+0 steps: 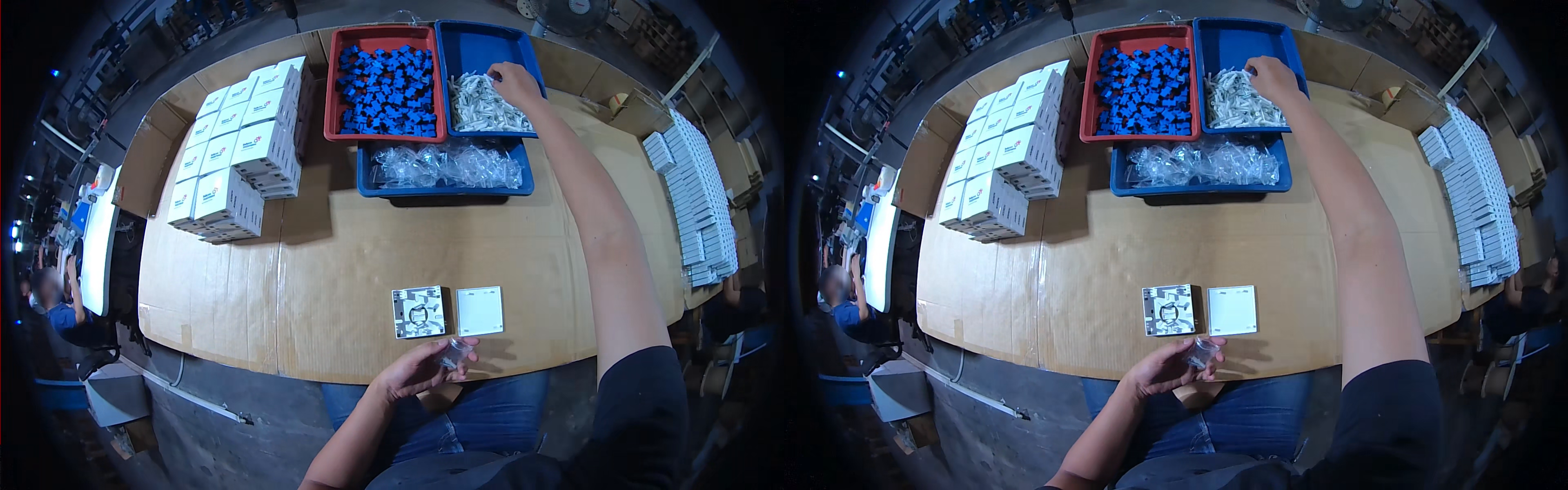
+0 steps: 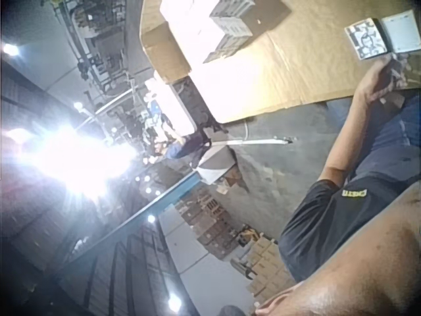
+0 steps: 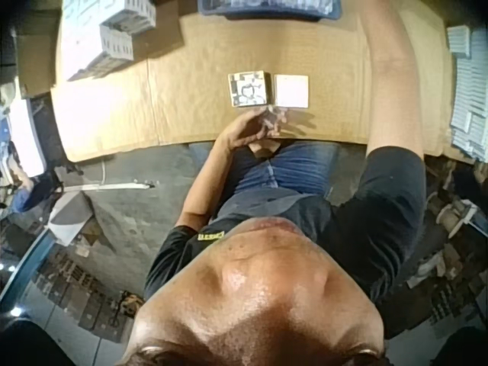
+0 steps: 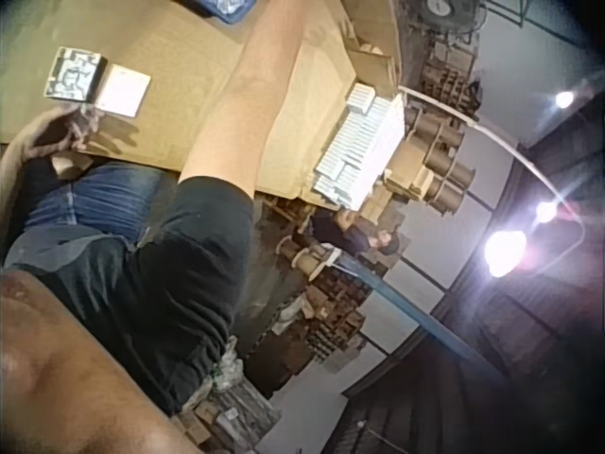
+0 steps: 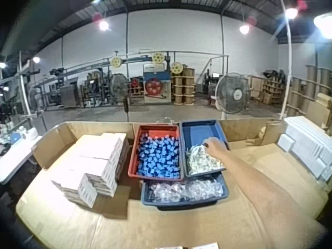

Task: Assembling and packing a white plastic electronic enclosure with internal components and screws.

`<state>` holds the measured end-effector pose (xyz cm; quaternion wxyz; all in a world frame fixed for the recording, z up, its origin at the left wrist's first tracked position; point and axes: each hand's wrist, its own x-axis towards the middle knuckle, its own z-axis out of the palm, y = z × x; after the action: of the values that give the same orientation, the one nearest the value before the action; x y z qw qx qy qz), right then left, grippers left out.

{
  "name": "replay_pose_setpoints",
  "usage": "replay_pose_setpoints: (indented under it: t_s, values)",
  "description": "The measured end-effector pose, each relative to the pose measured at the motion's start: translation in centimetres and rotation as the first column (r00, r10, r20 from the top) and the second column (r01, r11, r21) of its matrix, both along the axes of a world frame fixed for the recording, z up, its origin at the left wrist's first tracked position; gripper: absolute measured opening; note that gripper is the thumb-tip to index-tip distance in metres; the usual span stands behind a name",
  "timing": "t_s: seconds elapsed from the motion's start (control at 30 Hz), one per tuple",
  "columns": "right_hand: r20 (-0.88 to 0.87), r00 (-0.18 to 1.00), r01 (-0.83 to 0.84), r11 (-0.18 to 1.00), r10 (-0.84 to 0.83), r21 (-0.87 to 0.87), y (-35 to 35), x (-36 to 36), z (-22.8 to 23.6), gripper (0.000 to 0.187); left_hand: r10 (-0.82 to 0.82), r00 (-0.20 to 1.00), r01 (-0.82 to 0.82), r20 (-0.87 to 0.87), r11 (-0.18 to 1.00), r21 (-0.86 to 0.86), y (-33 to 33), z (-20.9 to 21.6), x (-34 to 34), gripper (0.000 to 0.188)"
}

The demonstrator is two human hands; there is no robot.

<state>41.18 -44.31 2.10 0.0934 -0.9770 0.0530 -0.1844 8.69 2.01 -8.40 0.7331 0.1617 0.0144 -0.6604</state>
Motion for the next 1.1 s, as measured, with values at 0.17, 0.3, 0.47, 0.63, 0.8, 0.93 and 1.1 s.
replay_pose_setpoints:
  t_s: [0.17,0.3,0.47,0.63,0.8,0.93,1.1]
  values:
    - [0.11,0.988,0.11,0.994,-0.112,0.027,-0.5,-0.2,-0.5,0.023,-0.009,1.0,0.009,0.013,1.0,0.018,0.0,-0.2,0.0,0.067]
    - [0.281,0.948,0.105,0.979,-0.151,0.174,-1.3,-1.7,0.4,0.021,-0.017,0.999,0.017,0.037,1.0,-0.003,-0.5,0.4,0.2,0.064]
    - [0.319,0.94,-0.315,0.056,-0.123,0.948,5.1,-7.9,6.2,0.027,0.011,0.995,-0.01,0.102,1.0,-0.009,-0.1,-0.2,0.0,0.065]
    - [0.459,0.888,-0.457,-0.153,-0.024,0.876,8.8,-18.1,11.7,0.027,0.024,0.983,-0.03,0.183,0.999,0.033,0.1,1.0,-0.2,0.067]
    - [0.486,0.873,-0.473,-0.171,0.04,0.864,12.9,-24.5,13.1,0.027,0.062,0.989,-0.055,0.136,0.997,-0.056,0.7,-0.9,-1.3,0.056]
    - [0.419,0.906,-0.405,-0.173,0.057,0.898,14.4,-27.8,11.9,0.027,0.082,0.985,-0.08,0.149,0.997,-0.016,1.3,-1.8,-2.0,0.058]
    - [0.318,0.937,-0.326,0.036,0.146,0.945,17.1,-32.2,8.9,0.025,0.108,0.958,-0.095,0.264,0.994,-0.063,0.5,-1.1,-1.6,0.058]
